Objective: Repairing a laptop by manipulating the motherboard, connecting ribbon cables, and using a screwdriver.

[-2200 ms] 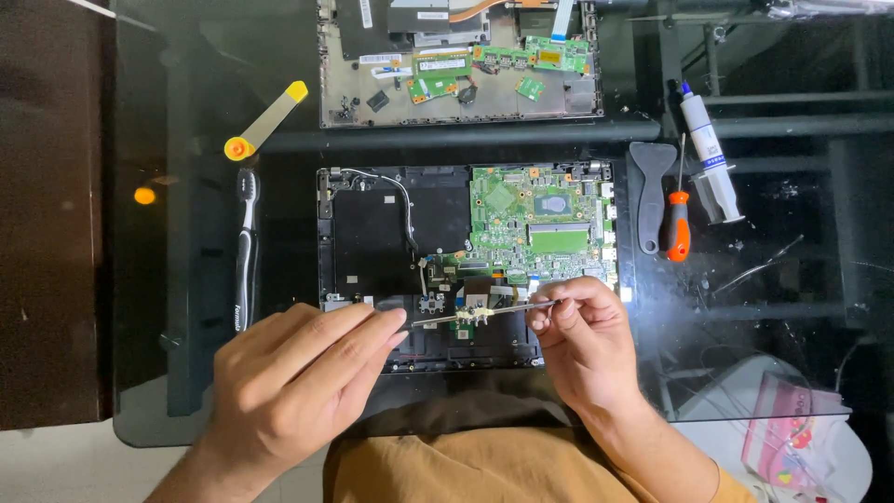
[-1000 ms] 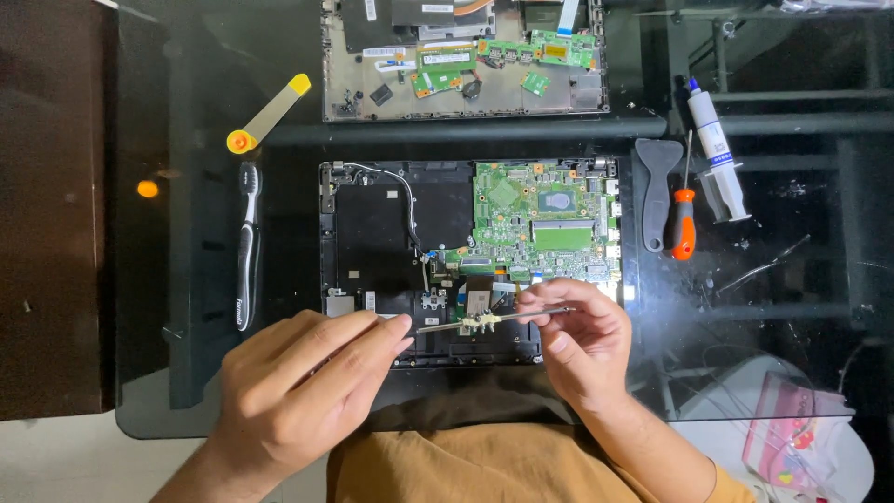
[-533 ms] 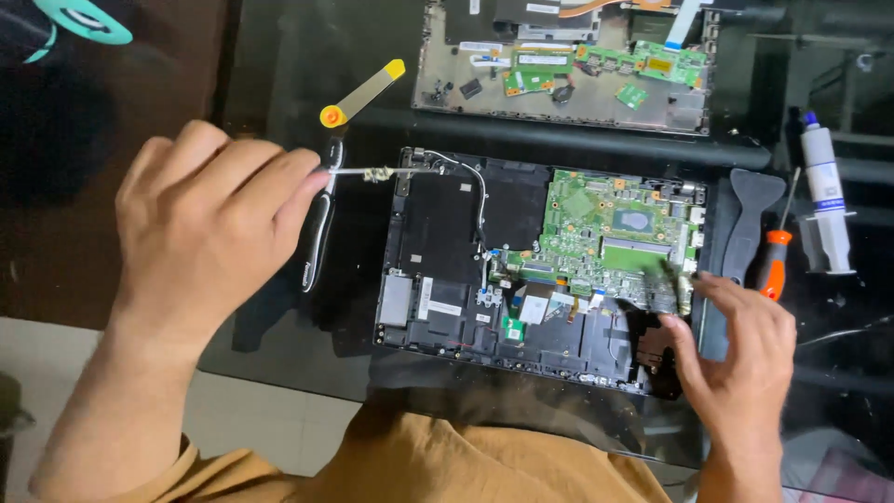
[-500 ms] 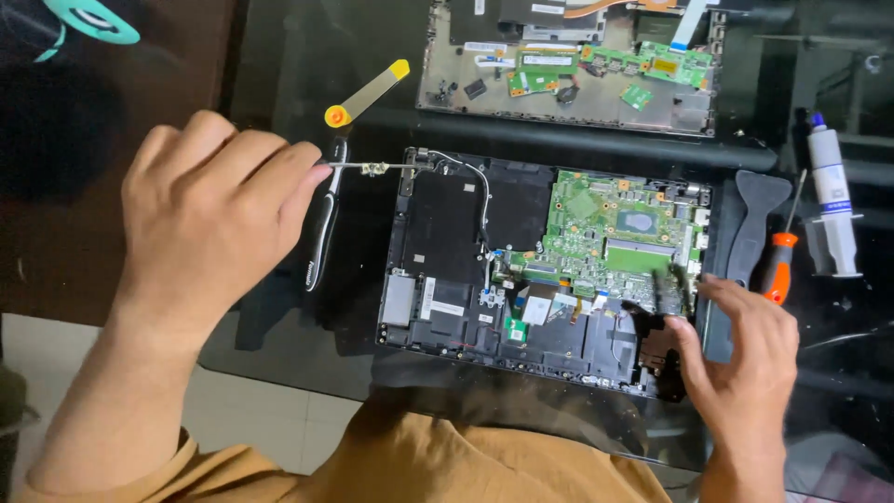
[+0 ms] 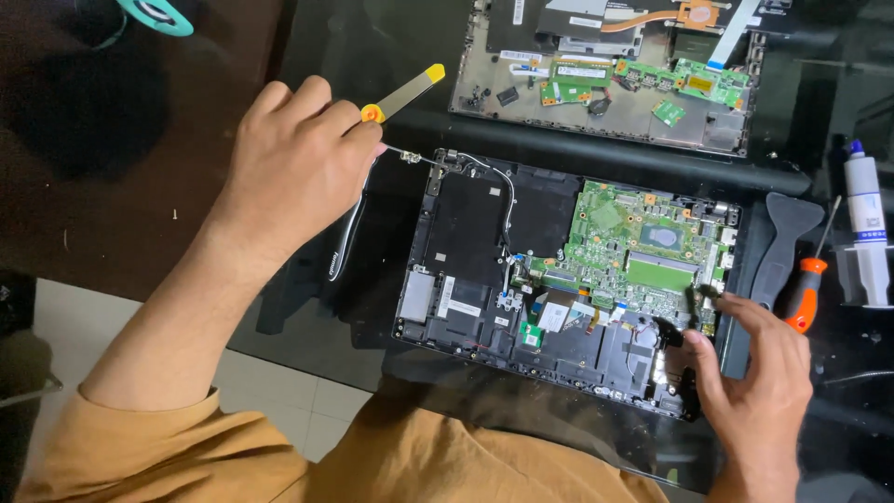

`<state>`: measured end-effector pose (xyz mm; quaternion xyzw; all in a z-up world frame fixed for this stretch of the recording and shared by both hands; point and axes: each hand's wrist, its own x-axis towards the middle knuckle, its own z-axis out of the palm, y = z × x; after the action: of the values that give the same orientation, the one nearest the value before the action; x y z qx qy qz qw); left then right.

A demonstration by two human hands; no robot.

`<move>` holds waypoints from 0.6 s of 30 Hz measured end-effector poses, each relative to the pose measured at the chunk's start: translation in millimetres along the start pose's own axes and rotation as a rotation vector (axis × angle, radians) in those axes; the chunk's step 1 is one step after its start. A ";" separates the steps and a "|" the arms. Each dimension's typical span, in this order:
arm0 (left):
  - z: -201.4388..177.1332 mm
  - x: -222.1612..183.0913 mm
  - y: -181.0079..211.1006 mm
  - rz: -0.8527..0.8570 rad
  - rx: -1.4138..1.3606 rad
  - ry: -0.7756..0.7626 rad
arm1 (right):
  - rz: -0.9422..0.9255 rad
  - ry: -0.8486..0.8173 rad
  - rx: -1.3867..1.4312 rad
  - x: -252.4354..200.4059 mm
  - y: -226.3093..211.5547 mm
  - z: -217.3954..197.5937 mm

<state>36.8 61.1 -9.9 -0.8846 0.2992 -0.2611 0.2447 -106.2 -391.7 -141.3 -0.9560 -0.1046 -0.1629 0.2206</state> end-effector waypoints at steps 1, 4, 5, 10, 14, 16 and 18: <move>0.1 0.3 0.4 -0.003 0.002 -0.001 | -0.004 0.000 0.002 0.0 -0.3 0.1; 4.3 0.6 1.8 -0.012 -0.010 0.027 | -0.012 0.014 0.005 -1.0 -0.6 0.4; 7.8 0.2 2.4 -0.013 -0.009 0.040 | -0.003 0.014 0.000 -1.8 -0.1 0.6; 14.1 1.3 3.3 -0.005 -0.031 0.069 | 0.015 -0.007 -0.016 -1.5 -1.9 -0.2; 14.5 6.5 4.3 0.016 -0.028 0.052 | 0.025 -0.007 -0.007 0.0 -5.5 -1.1; 16.5 10.2 6.0 0.025 -0.030 0.038 | 0.031 -0.006 -0.003 0.2 -6.4 -0.8; 20.1 14.5 8.8 0.078 -0.035 0.040 | 0.033 0.000 0.002 -0.7 -4.8 0.2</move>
<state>55.5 51.0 -25.4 -0.8708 0.3430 -0.2639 0.2332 -108.1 -387.5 -139.9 -0.9574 -0.0889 -0.1589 0.2240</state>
